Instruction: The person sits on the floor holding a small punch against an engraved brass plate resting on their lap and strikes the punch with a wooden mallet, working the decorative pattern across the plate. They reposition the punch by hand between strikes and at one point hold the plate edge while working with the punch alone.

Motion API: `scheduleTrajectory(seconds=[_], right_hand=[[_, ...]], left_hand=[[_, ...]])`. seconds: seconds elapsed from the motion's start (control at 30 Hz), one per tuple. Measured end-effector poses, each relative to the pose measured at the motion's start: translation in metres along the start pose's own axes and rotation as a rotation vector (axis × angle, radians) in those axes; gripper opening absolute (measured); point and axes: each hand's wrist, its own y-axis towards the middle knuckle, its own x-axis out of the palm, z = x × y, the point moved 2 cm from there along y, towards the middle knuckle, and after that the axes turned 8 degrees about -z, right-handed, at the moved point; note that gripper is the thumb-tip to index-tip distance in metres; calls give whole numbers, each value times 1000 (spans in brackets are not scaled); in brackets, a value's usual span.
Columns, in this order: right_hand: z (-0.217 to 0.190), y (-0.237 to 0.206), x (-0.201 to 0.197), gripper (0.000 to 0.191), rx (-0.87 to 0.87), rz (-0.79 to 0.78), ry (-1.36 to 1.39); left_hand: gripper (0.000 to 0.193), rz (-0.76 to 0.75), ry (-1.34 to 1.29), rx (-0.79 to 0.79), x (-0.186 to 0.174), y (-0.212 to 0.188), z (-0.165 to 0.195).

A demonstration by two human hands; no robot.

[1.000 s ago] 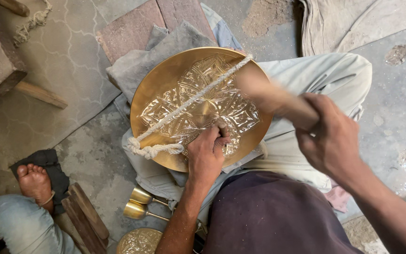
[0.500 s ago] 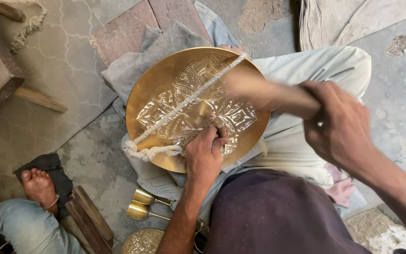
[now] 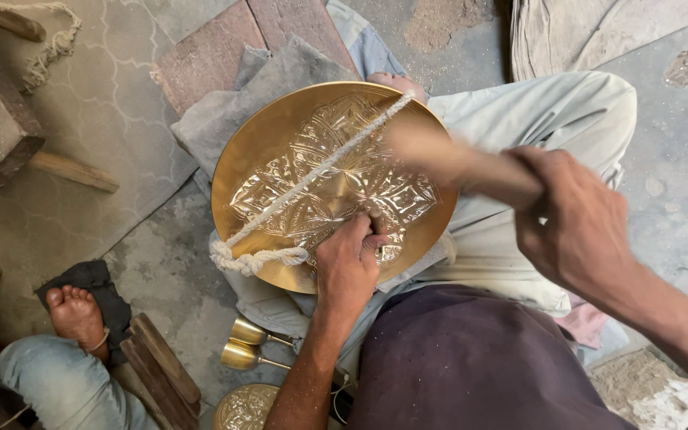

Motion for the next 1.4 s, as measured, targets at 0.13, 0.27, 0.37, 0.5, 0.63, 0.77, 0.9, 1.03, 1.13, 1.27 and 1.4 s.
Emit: scheduleTrajectory(seconds=[0.13, 0.27, 0.37, 0.5, 0.63, 0.77, 0.9, 1.03, 1.13, 1.27, 1.4], right_hand=[[-4, -2, 0, 38, -12, -135, -308], [-6, -7, -4, 47, 38, -31, -134], [-1, -8, 1, 41, 40, -188, -337], [7, -11, 1, 49, 46, -41, -18], [5, -13, 6, 38, 37, -216, -317], [3, -18, 5, 50, 256, -150, -73], [-1, -21, 6, 38, -18, -195, -424], [3, -28, 7, 43, 55, -88, -161], [4, -35, 10, 40, -13, -203, -353], [17, -48, 2, 50, 104, -85, -177], [38, -57, 11, 64, 299, 26, -90]], left_hand=[[15, -20, 3, -22, -1, 1, 1], [19, -18, -65, -11, -1, 1, 3], [18, -37, -31, -29, -1, 3, 3], [15, -79, 7, -55, -1, 4, 3], [15, -139, -18, -115, -3, 5, 4], [16, -119, -70, -67, -4, 4, 7], [18, -129, -39, -86, -3, 7, 6], [15, -153, -46, -66, -2, 7, 7], [20, -149, 3, -41, -2, 1, 7], [12, 174, -310, -166, -21, -45, 1], [14, 548, -374, -147, -56, -95, -17]])
